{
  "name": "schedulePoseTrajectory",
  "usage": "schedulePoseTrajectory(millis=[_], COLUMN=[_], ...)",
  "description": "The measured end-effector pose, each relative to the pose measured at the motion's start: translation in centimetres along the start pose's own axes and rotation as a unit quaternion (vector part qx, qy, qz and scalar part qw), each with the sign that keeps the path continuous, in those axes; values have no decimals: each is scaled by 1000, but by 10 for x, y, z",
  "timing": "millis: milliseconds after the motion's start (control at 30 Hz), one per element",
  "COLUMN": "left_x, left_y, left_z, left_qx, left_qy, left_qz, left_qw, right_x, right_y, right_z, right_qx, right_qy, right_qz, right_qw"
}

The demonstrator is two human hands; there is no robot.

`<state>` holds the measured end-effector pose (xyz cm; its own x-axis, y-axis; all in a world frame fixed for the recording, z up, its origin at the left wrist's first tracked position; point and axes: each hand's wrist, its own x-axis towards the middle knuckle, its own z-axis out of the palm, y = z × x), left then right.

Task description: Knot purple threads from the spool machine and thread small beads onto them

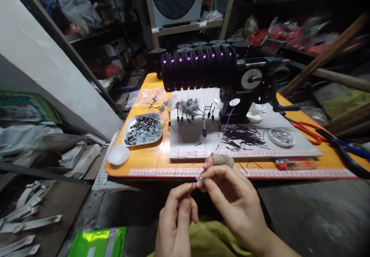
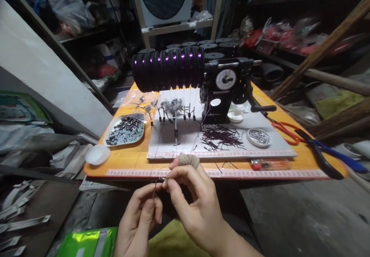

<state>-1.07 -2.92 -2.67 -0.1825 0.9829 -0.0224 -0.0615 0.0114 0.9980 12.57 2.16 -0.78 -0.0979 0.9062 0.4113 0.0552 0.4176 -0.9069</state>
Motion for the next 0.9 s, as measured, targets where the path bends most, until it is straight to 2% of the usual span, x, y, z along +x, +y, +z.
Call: schedulePoseTrajectory(millis=[167, 367, 467, 567, 633, 667, 767, 800, 867, 900], left_x=[2, 4, 4, 9, 14, 17, 23, 23, 19, 15], left_y=[1, 4, 4, 3, 2, 1, -4, -6, -12, -15], left_z=[-1, -2, 1, 6, 6, 5, -1, -4, -6, -6], left_qx=[5, 14, -5, -75, -129, -143, -102, -72, -21, -8], left_qy=[-14, -27, -1, 24, 1, -32, -151, -178, -176, -128], left_qz=[36, 53, 50, 50, 99, 145, 276, 302, 317, 308], left_qw=[999, 998, 999, 996, 987, 978, 944, 934, 932, 943], right_x=[-3, -1, 1, 3, 8, 12, 32, 40, 55, 63], right_y=[-2, -3, -6, -9, -8, -7, -3, -2, -1, -3], right_z=[-2, -4, -1, -3, -10, -15, -32, -35, -39, -39], right_qx=[7, -35, -85, -142, -178, -204, -290, -299, -254, -194], right_qy=[-7, -7, -28, -84, -108, -102, -54, -62, -138, -163], right_qz=[10, -6, -49, -133, -197, -226, -292, -311, -321, -287], right_qw=[1000, 999, 995, 977, 958, 947, 910, 900, 902, 924])
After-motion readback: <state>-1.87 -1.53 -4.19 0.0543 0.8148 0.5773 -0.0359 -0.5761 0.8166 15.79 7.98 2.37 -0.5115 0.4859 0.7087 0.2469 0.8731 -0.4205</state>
